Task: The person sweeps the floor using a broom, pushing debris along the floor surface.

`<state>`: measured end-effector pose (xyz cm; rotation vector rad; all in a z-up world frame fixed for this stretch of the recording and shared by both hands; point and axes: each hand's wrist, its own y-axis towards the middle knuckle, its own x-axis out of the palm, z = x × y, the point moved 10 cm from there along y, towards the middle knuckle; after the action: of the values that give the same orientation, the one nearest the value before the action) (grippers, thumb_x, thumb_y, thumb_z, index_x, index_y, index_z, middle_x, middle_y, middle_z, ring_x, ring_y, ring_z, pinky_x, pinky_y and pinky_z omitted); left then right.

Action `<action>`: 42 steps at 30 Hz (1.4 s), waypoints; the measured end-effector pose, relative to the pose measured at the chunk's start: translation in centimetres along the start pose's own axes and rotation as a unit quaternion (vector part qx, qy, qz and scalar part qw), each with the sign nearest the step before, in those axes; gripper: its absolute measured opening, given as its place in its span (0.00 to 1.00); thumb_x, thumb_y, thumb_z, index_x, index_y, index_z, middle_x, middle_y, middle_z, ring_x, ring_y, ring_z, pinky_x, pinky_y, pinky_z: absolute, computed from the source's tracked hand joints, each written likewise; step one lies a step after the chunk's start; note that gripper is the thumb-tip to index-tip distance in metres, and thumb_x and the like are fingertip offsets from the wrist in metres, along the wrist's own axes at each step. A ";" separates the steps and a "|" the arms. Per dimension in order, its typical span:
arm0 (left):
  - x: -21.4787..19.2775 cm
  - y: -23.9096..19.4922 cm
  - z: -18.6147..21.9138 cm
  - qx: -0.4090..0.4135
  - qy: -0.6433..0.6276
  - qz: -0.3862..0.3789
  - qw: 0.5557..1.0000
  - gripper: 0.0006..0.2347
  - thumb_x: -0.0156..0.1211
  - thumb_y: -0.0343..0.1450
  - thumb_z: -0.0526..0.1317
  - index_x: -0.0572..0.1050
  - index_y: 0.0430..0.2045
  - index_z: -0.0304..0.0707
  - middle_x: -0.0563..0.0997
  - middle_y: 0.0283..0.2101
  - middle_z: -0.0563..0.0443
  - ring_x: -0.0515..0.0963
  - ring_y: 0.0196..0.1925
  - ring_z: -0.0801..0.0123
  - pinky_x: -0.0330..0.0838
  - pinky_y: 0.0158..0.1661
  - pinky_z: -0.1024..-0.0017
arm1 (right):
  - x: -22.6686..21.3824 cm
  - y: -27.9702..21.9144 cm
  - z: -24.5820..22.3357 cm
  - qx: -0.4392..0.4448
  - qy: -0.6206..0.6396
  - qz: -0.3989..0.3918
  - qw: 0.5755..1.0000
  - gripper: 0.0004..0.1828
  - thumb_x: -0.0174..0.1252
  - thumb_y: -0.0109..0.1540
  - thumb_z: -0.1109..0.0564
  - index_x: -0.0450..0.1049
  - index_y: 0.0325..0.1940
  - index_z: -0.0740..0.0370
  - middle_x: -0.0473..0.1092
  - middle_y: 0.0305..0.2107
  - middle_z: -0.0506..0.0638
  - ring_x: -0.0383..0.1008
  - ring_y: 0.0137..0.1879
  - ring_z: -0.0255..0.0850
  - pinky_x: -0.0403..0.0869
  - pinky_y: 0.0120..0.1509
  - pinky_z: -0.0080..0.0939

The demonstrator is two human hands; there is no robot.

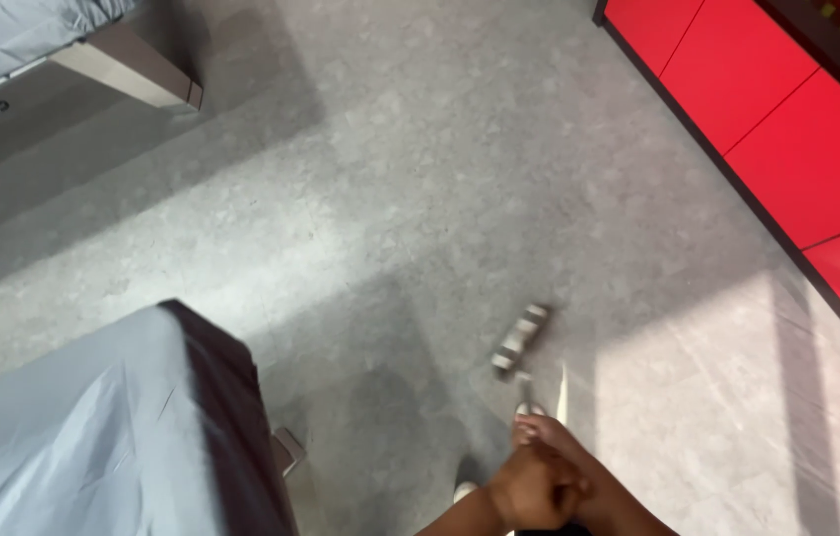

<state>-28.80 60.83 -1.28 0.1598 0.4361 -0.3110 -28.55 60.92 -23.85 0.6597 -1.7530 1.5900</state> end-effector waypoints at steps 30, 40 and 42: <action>-0.1 13.0 -6.0 -0.110 0.103 -0.026 0.988 0.15 0.56 0.76 0.44 0.81 0.20 0.35 0.81 0.26 0.44 0.81 0.31 0.55 0.72 0.48 0.61 | 11.7 -13.3 -16.0 -0.248 -0.409 -0.161 0.863 0.33 0.57 0.61 0.55 0.58 0.69 0.67 0.63 0.61 0.56 0.62 0.68 0.45 0.60 0.73 0.44; -5.8 17.2 -1.2 0.125 0.033 -0.057 0.990 0.15 0.61 0.70 0.50 0.82 0.26 0.35 0.83 0.29 0.43 0.84 0.36 0.55 0.75 0.47 0.61 | 6.9 -5.9 -21.2 -0.231 -0.340 -0.022 0.911 0.31 0.46 0.65 0.49 0.60 0.70 0.65 0.67 0.62 0.58 0.67 0.70 0.46 0.62 0.75 0.45; -6.3 18.7 -1.9 0.127 0.013 -0.103 0.986 0.14 0.61 0.70 0.49 0.82 0.26 0.36 0.84 0.29 0.43 0.84 0.36 0.55 0.75 0.47 0.61 | 2.7 -3.0 -24.2 -0.229 -0.333 0.045 0.914 0.30 0.44 0.67 0.48 0.62 0.69 0.65 0.68 0.60 0.58 0.69 0.68 0.46 0.64 0.74 0.45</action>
<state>-28.82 80.53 1.34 0.3702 0.4388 -0.5681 -24.59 84.63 -19.11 0.9573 -2.5726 0.9793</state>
